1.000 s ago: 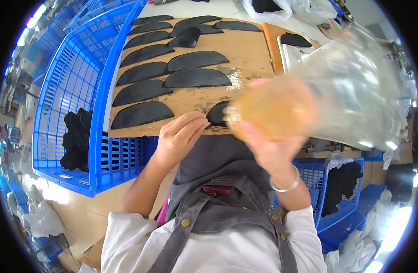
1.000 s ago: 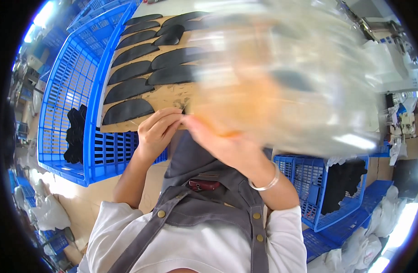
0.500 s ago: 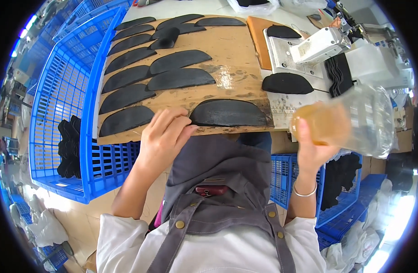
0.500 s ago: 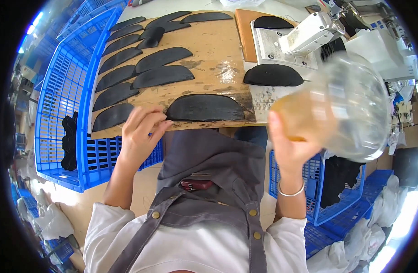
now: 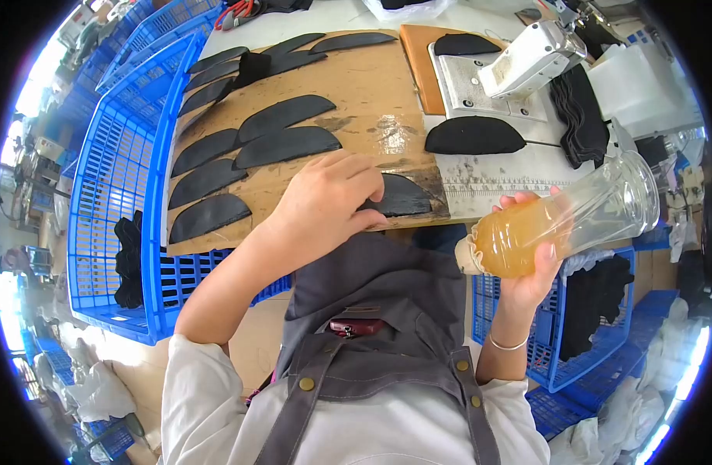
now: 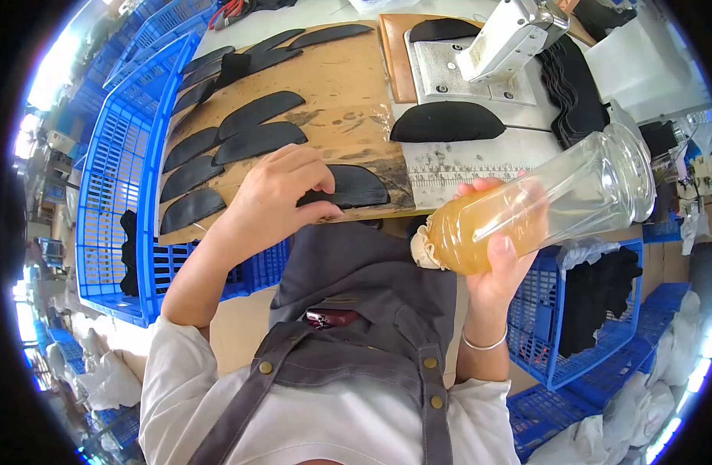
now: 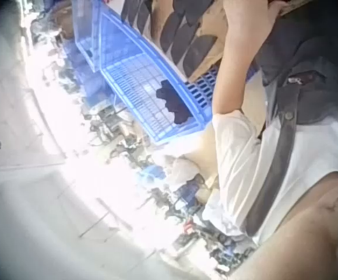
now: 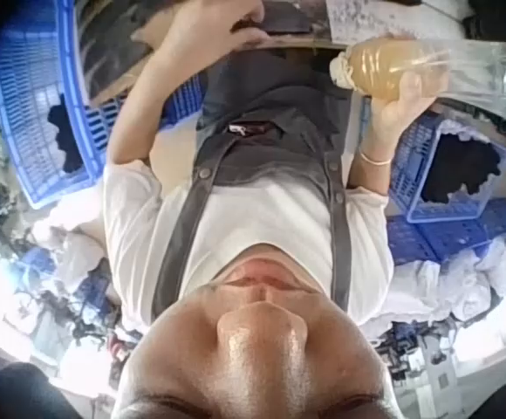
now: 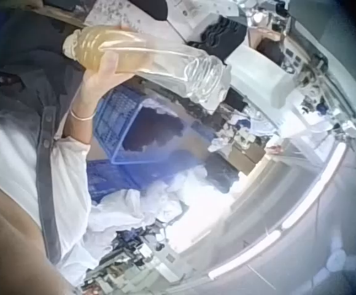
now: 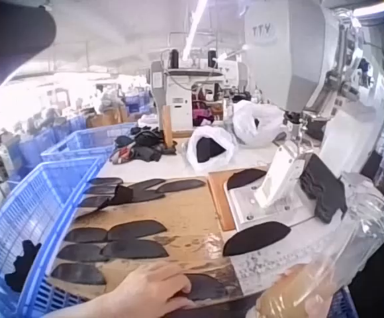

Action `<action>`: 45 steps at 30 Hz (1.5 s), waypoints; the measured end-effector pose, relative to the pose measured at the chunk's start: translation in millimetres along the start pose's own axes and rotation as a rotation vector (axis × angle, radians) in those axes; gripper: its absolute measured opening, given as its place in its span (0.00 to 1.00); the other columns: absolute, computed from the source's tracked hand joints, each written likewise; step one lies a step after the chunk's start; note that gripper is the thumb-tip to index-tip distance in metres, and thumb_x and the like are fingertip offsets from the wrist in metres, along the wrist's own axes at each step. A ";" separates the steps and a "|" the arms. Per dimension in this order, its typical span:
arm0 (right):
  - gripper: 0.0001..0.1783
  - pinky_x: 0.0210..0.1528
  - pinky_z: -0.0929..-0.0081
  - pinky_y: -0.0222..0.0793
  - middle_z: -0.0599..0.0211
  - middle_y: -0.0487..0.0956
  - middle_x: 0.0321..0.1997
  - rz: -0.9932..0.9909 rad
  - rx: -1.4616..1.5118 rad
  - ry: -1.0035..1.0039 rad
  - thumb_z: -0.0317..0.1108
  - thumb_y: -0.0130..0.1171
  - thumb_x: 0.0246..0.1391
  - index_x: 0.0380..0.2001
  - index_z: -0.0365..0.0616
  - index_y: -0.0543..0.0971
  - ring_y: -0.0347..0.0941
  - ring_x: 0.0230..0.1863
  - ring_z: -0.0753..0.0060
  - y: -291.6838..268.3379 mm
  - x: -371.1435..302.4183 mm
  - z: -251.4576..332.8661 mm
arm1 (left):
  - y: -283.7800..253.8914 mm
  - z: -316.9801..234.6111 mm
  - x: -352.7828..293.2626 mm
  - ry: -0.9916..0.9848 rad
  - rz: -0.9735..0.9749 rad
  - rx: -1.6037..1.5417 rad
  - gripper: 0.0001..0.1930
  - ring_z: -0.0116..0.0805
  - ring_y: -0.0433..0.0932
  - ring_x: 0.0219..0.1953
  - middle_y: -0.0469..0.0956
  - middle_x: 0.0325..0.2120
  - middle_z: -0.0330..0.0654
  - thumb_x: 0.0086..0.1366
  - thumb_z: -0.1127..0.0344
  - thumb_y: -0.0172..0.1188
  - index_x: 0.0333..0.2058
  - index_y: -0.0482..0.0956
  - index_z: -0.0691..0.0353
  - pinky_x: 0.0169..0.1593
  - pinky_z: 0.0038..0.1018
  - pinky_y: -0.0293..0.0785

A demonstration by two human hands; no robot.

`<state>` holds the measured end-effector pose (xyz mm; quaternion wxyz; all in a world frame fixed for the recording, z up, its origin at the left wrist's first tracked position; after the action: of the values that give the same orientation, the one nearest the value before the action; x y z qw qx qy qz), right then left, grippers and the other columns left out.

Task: Applying glue to shoe components and arranging them on a workbench.

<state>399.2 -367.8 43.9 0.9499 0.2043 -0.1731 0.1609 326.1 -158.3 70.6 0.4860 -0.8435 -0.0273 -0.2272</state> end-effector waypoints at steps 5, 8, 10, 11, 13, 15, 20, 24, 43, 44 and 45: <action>0.41 0.51 0.59 0.64 0.50 0.66 0.46 0.073 0.111 0.080 0.52 0.53 0.47 0.58 0.40 0.52 0.67 0.47 0.56 8.6 -4.8 -11.6 | 3.1 10.5 3.4 -0.105 0.054 -0.100 0.10 0.41 0.70 0.29 0.69 0.21 0.41 0.45 0.69 0.64 0.22 0.70 0.62 0.34 0.32 0.67; 0.45 0.53 0.55 0.62 0.52 0.67 0.44 0.243 0.383 0.179 0.54 0.57 0.43 0.58 0.41 0.52 0.68 0.46 0.55 36.3 -8.0 -28.5 | 2.6 14.3 -1.1 -0.140 0.050 -0.173 0.08 0.38 0.69 0.26 0.69 0.19 0.41 0.47 0.70 0.64 0.21 0.72 0.64 0.31 0.29 0.65; 0.47 0.55 0.51 0.60 0.52 0.67 0.42 0.378 0.528 0.269 0.54 0.59 0.40 0.58 0.41 0.52 0.68 0.45 0.55 63.0 -11.6 -37.8 | 6.2 16.6 -1.8 -0.177 0.063 -0.194 0.08 0.38 0.69 0.25 0.69 0.19 0.41 0.47 0.71 0.63 0.21 0.72 0.64 0.30 0.29 0.65; 0.47 0.57 0.49 0.57 0.52 0.67 0.43 0.394 0.511 0.316 0.53 0.59 0.39 0.58 0.41 0.52 0.69 0.44 0.54 70.4 -12.5 -42.1 | 9.0 19.4 -2.4 -0.208 0.081 -0.226 0.07 0.38 0.69 0.24 0.70 0.19 0.41 0.47 0.71 0.63 0.21 0.72 0.64 0.29 0.28 0.65; 0.47 0.57 0.49 0.57 0.52 0.67 0.42 0.375 0.468 0.348 0.53 0.59 0.40 0.58 0.41 0.53 0.69 0.44 0.54 76.2 -13.6 -47.7 | 9.9 27.3 -3.2 -0.244 0.048 -0.222 0.07 0.37 0.69 0.24 0.70 0.19 0.42 0.48 0.70 0.63 0.21 0.72 0.64 0.28 0.28 0.65; 0.46 0.56 0.49 0.57 0.53 0.67 0.43 0.324 0.387 0.387 0.54 0.57 0.40 0.58 0.42 0.53 0.69 0.44 0.55 74.4 -13.9 -58.8 | 7.9 41.4 -5.2 -0.393 0.046 -0.267 0.08 0.40 0.73 0.26 0.73 0.20 0.44 0.48 0.67 0.61 0.23 0.74 0.65 0.30 0.30 0.68; 0.44 0.56 0.50 0.58 0.55 0.67 0.43 0.304 0.378 0.365 0.56 0.55 0.41 0.58 0.44 0.54 0.69 0.44 0.57 73.7 -10.9 -49.4 | -44.3 69.1 -9.8 -0.584 -0.296 -0.227 0.08 0.31 0.72 0.23 0.75 0.20 0.43 0.49 0.67 0.62 0.22 0.76 0.66 0.27 0.25 0.67; 0.44 0.56 0.50 0.58 0.55 0.67 0.43 0.320 0.381 0.392 0.54 0.57 0.40 0.58 0.45 0.55 0.69 0.44 0.57 75.2 -7.6 -53.3 | -104.7 106.9 -0.2 -0.555 -0.608 -0.008 0.09 0.28 0.70 0.21 0.74 0.19 0.39 0.50 0.64 0.62 0.21 0.76 0.64 0.26 0.24 0.65; 0.42 0.46 0.63 0.69 0.48 0.69 0.44 0.308 0.517 0.347 0.46 0.63 0.38 0.56 0.46 0.58 0.69 0.46 0.53 58.4 -1.4 -37.5 | 28.5 101.6 116.4 0.014 -0.232 0.507 0.06 0.42 0.71 0.34 0.71 0.26 0.42 0.50 0.64 0.57 0.22 0.74 0.59 0.37 0.36 0.68; 0.41 0.45 0.63 0.69 0.48 0.69 0.43 0.312 0.519 0.360 0.45 0.63 0.39 0.55 0.45 0.57 0.69 0.46 0.54 58.9 -1.4 -37.8 | 30.4 110.2 117.7 -0.095 -0.171 0.393 0.06 0.43 0.72 0.33 0.72 0.25 0.42 0.49 0.64 0.57 0.21 0.74 0.59 0.36 0.36 0.68; 0.41 0.45 0.64 0.70 0.48 0.69 0.43 0.314 0.520 0.369 0.45 0.62 0.39 0.55 0.45 0.57 0.70 0.46 0.54 58.5 -1.5 -37.3 | 34.0 117.9 118.3 -0.199 -0.108 0.278 0.06 0.43 0.73 0.31 0.73 0.23 0.42 0.49 0.63 0.58 0.20 0.74 0.58 0.34 0.36 0.69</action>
<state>385.7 -301.0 30.8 0.8451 0.3775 0.0190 0.3780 483.1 -98.8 41.6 0.5800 -0.7837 -0.1515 -0.1625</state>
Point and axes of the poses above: each hand's wrist, its own x-axis towards the middle knuckle, its own y-axis out of the palm, z = x × y, the point moved 8 cm from there along x, towards the middle knuckle
